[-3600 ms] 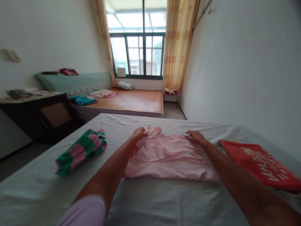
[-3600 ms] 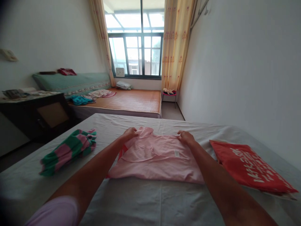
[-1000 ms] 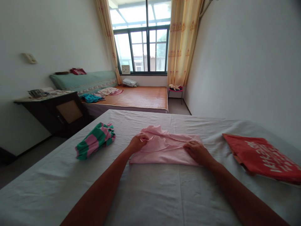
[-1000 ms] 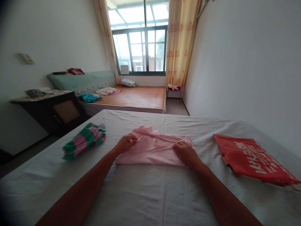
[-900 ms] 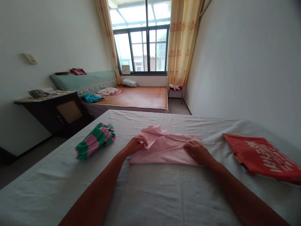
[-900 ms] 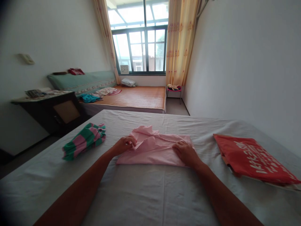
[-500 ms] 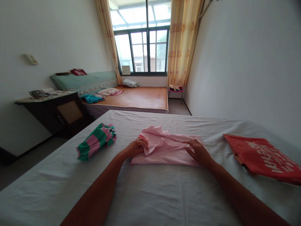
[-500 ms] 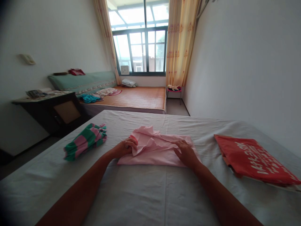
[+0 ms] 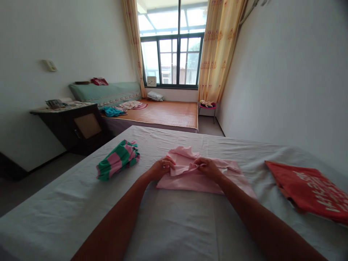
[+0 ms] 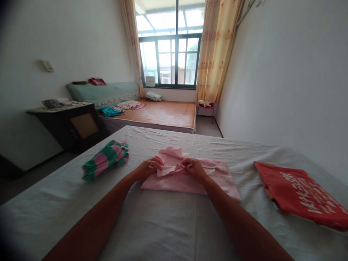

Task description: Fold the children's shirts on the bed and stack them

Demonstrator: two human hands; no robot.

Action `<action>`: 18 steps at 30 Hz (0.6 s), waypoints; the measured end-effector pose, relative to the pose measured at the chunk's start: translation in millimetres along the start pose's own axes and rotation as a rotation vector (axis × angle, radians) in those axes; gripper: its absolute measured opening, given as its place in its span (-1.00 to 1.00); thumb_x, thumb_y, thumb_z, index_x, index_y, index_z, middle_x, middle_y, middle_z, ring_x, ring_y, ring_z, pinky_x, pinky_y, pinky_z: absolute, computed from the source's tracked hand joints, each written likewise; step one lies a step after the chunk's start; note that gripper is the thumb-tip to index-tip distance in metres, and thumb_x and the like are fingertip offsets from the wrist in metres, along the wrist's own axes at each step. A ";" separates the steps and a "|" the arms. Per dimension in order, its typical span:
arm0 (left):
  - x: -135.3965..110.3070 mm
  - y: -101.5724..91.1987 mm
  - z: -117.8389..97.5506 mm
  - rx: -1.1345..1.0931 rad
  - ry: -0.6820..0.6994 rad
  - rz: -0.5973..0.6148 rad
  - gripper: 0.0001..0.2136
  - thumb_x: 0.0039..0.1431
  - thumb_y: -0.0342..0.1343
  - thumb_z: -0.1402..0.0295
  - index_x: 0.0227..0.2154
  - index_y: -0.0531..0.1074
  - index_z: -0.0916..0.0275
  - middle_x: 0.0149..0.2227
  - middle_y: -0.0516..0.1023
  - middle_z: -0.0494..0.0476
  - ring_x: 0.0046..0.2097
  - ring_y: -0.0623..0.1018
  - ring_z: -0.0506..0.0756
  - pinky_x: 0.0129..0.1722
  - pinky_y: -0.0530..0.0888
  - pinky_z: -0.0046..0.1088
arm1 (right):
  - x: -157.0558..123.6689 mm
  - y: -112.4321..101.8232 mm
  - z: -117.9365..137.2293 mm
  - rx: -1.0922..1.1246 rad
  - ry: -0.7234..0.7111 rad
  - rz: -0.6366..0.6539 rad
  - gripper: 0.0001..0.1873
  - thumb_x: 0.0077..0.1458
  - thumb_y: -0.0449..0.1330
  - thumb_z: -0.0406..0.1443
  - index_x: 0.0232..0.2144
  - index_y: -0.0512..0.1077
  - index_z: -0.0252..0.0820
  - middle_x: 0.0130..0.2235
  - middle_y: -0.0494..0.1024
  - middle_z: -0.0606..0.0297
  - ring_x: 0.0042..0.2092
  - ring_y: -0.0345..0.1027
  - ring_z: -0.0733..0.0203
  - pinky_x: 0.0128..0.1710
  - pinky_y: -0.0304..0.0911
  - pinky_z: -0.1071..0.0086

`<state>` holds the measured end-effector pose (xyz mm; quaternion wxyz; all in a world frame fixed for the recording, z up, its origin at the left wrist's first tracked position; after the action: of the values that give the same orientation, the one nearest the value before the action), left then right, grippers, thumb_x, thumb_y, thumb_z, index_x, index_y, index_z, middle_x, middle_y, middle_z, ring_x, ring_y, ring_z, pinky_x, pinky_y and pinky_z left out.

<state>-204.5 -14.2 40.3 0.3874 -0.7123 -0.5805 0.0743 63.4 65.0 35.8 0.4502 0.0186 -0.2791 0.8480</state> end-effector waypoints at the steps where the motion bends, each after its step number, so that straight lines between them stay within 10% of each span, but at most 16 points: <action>1: -0.1 -1.9 0.3 -0.004 0.001 0.018 -0.81 0.03 0.08 0.54 -0.39 0.59 0.22 -0.16 0.53 0.13 -0.11 0.49 0.05 -0.04 0.39 -0.44 | -4.4 -2.5 -1.5 0.000 -0.013 0.025 -0.81 -0.11 0.09 -0.40 -0.44 0.50 -0.20 -0.40 0.57 0.29 -0.33 0.42 0.22 -0.28 0.30 0.38; 8: 8.3 -3.8 -25.1 0.093 -0.050 -0.148 -0.70 -0.07 -0.08 0.65 -0.57 0.53 0.24 -0.23 0.56 0.10 -0.15 0.50 0.05 -0.03 0.36 -0.40 | -21.4 -15.3 10.5 -0.330 -0.165 -0.084 -0.62 -0.17 -0.06 -0.56 -0.53 0.48 -0.11 -0.40 0.56 0.28 -0.24 0.38 0.15 -0.12 0.28 0.24; 18: 5.6 32.7 -30.3 0.259 -0.098 0.099 -0.75 0.05 -0.04 0.54 -0.39 0.55 0.22 -0.34 0.55 0.07 -0.30 0.49 0.04 -0.26 0.35 -0.52 | -43.4 -0.6 13.0 -0.466 -0.326 0.160 -0.68 0.14 0.01 -0.43 -0.29 0.53 -0.01 -0.19 0.59 0.36 -0.11 0.38 0.15 -0.04 0.26 0.28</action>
<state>-160.7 -24.1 42.3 0.4432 -0.6797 -0.5483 0.2024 86.8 26.3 34.9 0.3233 0.0284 -0.5355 0.7797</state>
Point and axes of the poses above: each hand's wrist, its own x-axis towards the middle knuckle, its own y-axis out of the palm, z = x × y, the point moved 1 cm from there along x, towards the middle knuckle
